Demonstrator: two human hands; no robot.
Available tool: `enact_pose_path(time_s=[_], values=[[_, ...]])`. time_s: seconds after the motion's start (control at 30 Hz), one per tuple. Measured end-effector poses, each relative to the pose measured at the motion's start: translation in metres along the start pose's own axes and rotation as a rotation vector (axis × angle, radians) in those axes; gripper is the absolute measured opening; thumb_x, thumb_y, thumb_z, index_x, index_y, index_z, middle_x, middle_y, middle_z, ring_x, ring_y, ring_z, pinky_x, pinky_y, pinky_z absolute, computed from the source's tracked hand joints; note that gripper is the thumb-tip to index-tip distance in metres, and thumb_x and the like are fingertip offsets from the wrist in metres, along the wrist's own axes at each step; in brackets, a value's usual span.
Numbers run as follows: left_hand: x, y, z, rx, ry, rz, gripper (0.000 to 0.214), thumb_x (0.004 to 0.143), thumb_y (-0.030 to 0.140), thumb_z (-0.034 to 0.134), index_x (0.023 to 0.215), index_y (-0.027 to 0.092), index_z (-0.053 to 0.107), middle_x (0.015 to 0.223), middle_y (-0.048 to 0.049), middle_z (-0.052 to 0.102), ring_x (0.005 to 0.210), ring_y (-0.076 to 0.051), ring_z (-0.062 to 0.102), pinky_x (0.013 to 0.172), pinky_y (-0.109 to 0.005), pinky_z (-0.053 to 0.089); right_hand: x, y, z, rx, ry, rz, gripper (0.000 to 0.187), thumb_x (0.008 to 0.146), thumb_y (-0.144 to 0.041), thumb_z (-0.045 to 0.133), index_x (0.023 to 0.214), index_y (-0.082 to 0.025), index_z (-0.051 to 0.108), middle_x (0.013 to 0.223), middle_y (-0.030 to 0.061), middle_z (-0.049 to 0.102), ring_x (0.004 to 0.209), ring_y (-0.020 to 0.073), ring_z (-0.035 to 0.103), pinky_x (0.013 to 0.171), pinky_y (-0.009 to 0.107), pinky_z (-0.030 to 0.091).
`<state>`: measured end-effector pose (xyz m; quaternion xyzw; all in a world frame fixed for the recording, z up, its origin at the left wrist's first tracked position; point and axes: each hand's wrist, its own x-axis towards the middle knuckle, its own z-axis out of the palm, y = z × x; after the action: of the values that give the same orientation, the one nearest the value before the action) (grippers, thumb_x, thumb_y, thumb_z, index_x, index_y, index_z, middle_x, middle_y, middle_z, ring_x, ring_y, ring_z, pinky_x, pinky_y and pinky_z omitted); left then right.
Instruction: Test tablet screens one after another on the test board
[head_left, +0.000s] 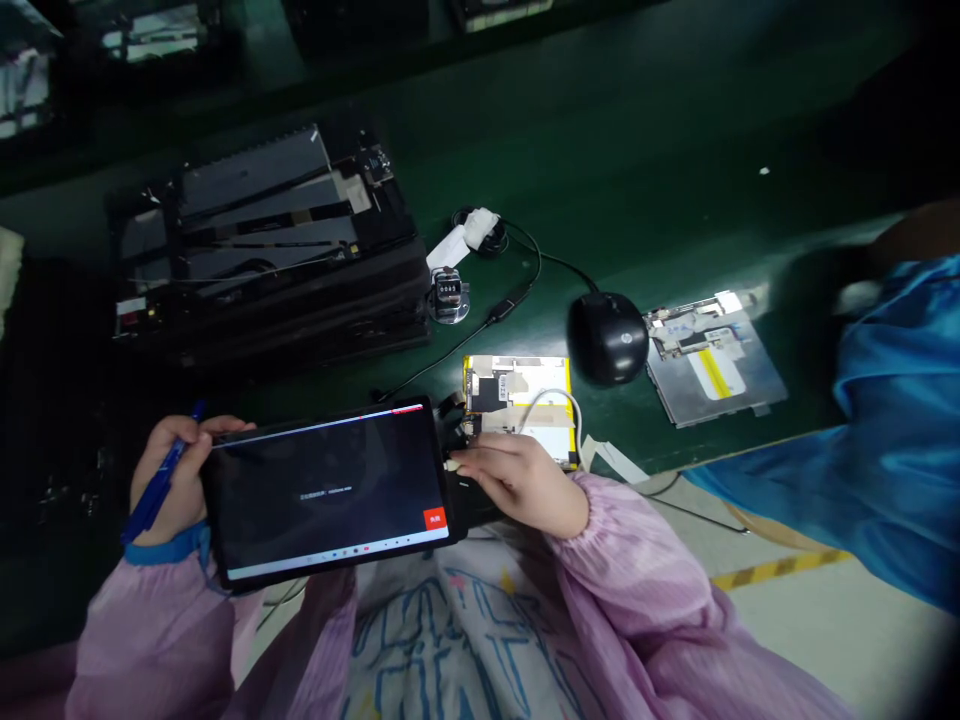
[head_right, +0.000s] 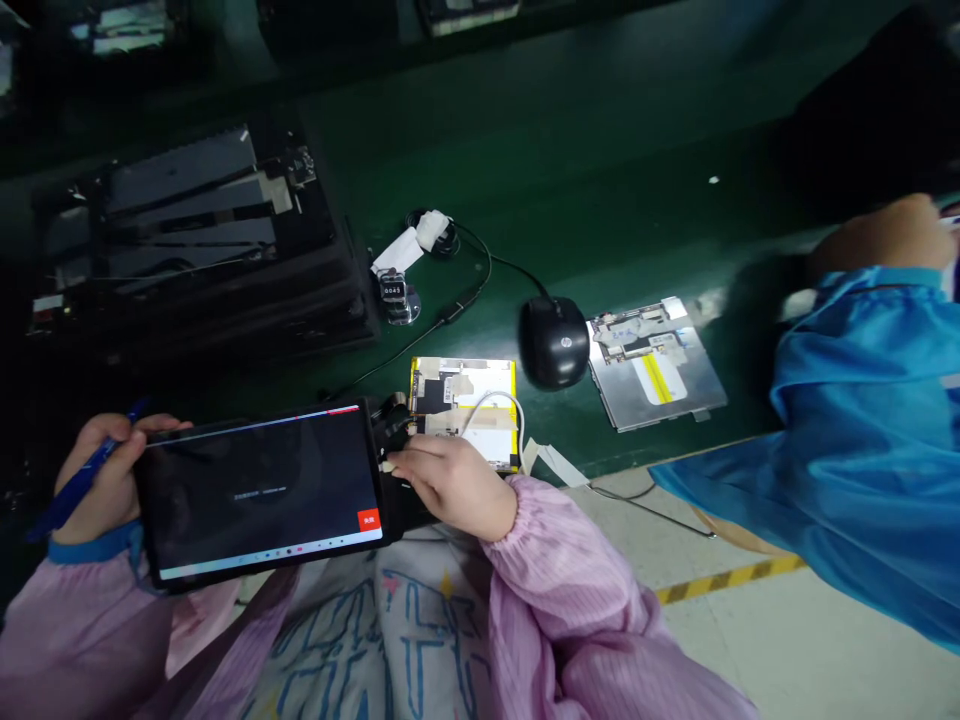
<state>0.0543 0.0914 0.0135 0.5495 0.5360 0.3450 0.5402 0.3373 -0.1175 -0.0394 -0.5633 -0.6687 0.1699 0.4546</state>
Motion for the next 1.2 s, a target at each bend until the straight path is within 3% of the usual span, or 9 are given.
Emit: enact_pose_path(time_s=[0.07, 0.2, 0.4, 0.63, 0.9, 1.2], values=[[0.001, -0.001, 0.000, -0.006, 0.012, 0.011, 0.045, 0.055, 0.038, 0.082, 0.072, 0.024, 0.043, 0.075, 0.0045, 0.070, 0.075, -0.018, 0.068, 0.061, -0.030, 0.060, 0.000, 0.001, 0.001, 0.021, -0.012, -0.009, 0.017, 0.093, -0.015, 0.048, 0.099, -0.014, 0.064, 0.079, 0.0078, 0.067, 0.068, 0.0152, 0.062, 0.059, 0.026, 0.053], [0.000, -0.002, -0.001, 0.003, -0.031, -0.018, 0.038, 0.062, 0.036, 0.079, 0.073, 0.028, 0.044, 0.080, 0.0014, 0.070, 0.085, -0.025, 0.069, 0.067, -0.040, 0.060, -0.001, 0.001, 0.001, 0.012, -0.021, -0.001, 0.016, 0.092, -0.015, 0.049, 0.099, -0.014, 0.063, 0.081, 0.0085, 0.067, 0.070, 0.0164, 0.063, 0.061, 0.027, 0.054], [-0.002, -0.001, -0.002, -0.119, -0.094, 0.009, 0.040, 0.062, 0.033, 0.080, 0.075, 0.020, 0.044, 0.079, 0.0003, 0.072, 0.080, -0.019, 0.070, 0.070, -0.029, 0.057, 0.003, -0.008, 0.000, -0.012, -0.119, 0.055, 0.011, 0.092, -0.020, 0.052, 0.095, -0.016, 0.062, 0.080, 0.0070, 0.064, 0.073, 0.0174, 0.062, 0.064, 0.030, 0.055], [0.000, -0.006, -0.014, -0.136, -0.186, 0.005, 0.031, 0.068, 0.027, 0.076, 0.076, 0.020, 0.047, 0.085, -0.0043, 0.072, 0.087, -0.024, 0.069, 0.077, -0.037, 0.055, 0.003, -0.012, 0.001, -0.097, -0.166, 0.010, 0.012, 0.092, -0.020, 0.053, 0.101, -0.017, 0.060, 0.087, 0.0090, 0.066, 0.080, 0.0195, 0.064, 0.070, 0.034, 0.056], [0.002, -0.014, -0.021, -0.064, -0.286, 0.079, 0.035, 0.067, 0.022, 0.079, 0.078, 0.019, 0.046, 0.092, -0.0052, 0.071, 0.089, -0.022, 0.069, 0.080, -0.035, 0.054, -0.002, -0.012, 0.004, -0.131, -0.174, -0.031, 0.013, 0.091, -0.018, 0.054, 0.104, -0.018, 0.056, 0.088, 0.0081, 0.067, 0.079, 0.0191, 0.062, 0.070, 0.033, 0.054], [0.004, -0.016, -0.021, -0.061, -0.291, 0.076, 0.034, 0.069, 0.017, 0.077, 0.078, 0.018, 0.045, 0.090, -0.0043, 0.071, 0.087, -0.021, 0.069, 0.077, -0.034, 0.055, 0.002, -0.012, 0.003, -0.252, -0.264, -0.154, 0.014, 0.097, -0.019, 0.035, 0.102, -0.016, 0.048, 0.073, 0.0064, 0.061, 0.062, 0.0174, 0.057, 0.055, 0.029, 0.048]])
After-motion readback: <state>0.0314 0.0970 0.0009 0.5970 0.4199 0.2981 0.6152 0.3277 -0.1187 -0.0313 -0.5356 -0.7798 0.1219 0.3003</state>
